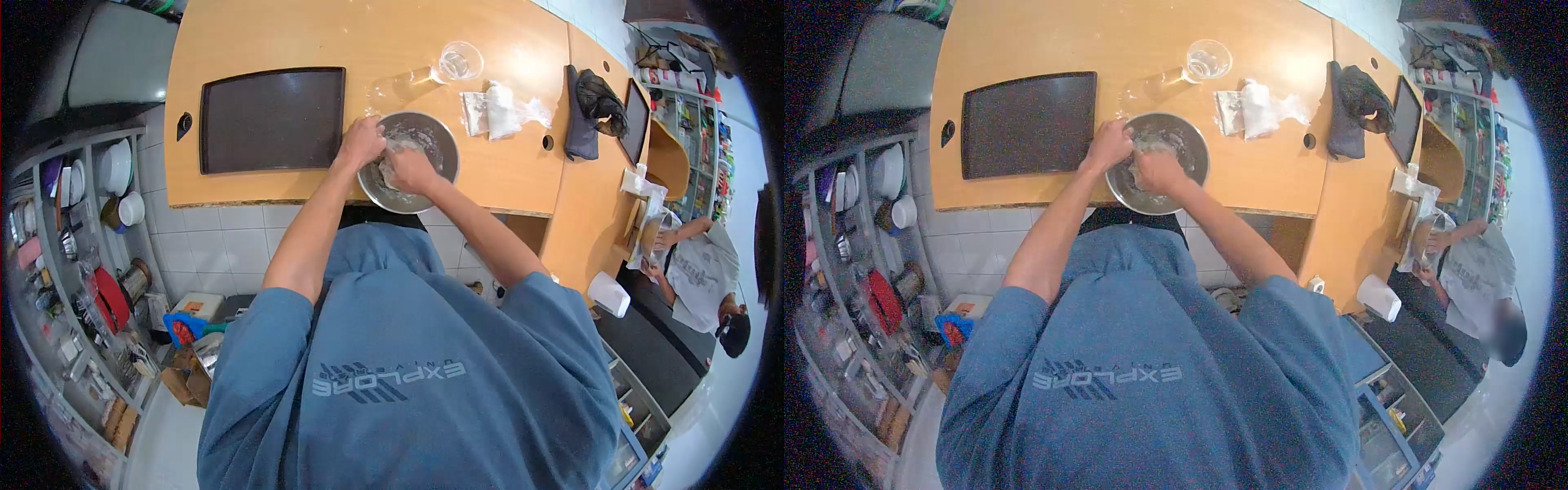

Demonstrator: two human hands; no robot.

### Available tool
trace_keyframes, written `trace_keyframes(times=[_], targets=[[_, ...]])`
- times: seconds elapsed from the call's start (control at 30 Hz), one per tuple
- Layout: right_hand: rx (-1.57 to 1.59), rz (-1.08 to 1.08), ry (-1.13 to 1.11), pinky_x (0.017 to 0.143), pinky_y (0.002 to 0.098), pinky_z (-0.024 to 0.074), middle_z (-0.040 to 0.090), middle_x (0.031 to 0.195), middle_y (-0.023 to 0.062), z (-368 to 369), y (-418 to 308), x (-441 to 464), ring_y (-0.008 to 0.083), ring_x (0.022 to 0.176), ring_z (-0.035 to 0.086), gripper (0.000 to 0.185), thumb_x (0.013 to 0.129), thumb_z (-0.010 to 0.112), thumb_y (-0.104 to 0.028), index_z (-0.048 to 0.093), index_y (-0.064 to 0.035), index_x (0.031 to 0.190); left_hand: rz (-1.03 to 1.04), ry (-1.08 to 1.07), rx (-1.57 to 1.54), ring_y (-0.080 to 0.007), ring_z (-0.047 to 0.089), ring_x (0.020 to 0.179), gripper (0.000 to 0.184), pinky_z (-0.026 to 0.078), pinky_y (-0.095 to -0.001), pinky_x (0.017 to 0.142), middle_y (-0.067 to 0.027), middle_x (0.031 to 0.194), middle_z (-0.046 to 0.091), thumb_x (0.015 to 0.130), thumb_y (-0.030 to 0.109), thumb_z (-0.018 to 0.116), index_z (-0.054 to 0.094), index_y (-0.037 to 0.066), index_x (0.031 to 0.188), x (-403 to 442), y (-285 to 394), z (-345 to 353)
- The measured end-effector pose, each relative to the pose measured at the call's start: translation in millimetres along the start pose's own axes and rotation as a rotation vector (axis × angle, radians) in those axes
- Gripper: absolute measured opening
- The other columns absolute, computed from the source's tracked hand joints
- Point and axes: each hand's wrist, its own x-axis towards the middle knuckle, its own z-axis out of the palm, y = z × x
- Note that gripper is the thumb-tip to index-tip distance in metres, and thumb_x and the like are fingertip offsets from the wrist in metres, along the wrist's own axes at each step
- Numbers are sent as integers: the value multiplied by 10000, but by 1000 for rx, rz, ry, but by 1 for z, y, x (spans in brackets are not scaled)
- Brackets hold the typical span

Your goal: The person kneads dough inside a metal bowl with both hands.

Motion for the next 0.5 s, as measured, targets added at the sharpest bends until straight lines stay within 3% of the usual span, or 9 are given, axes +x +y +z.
trace_keyframes(times=[0.03,0.13,0.23,0.33,0.43,0.5], targets=[[-48,57,3,819,526,557,700,1058,222,-1,-11,-5,397,1017,684,349,878,620,-278,632,-24,1118,-3,6,13,-511,651,922,208,518,-559,846,-343,914,670,874,126,600,686,-54,935,0,1,0],[-126,-21,326,768,519,573,705,1002,203,20,-17,-10,386,987,695,288,905,573,-240,651,-32,1088,-22,-15,14,-498,655,944,223,517,-549,848,-330,937,676,878,127,593,695,-36,992,1,4,0],[-14,58,400,773,517,574,700,974,205,19,-19,-8,399,967,696,251,898,557,-223,655,-37,1036,-32,-41,1,-490,655,962,239,517,-540,853,-326,956,676,881,129,589,701,-25,1026,3,3,-1],[17,132,403,732,503,562,711,940,188,25,-13,8,373,855,697,205,850,605,-203,662,-53,978,-44,-64,-6,-489,655,968,246,517,-537,858,-327,965,675,884,133,589,700,-29,1031,4,5,-1],[74,219,175,731,494,561,714,894,202,10,-7,24,364,840,705,215,856,598,-237,646,-45,940,-33,-32,-23,-496,654,933,219,527,-540,841,-326,927,676,871,122,594,694,-42,975,3,3,2],[86,194,258,741,504,555,710,865,215,12,-5,29,379,838,705,226,849,592,-249,647,-46,931,-19,-7,-32,-500,653,915,203,532,-542,833,-325,907,676,863,114,597,690,-48,942,6,3,0]])
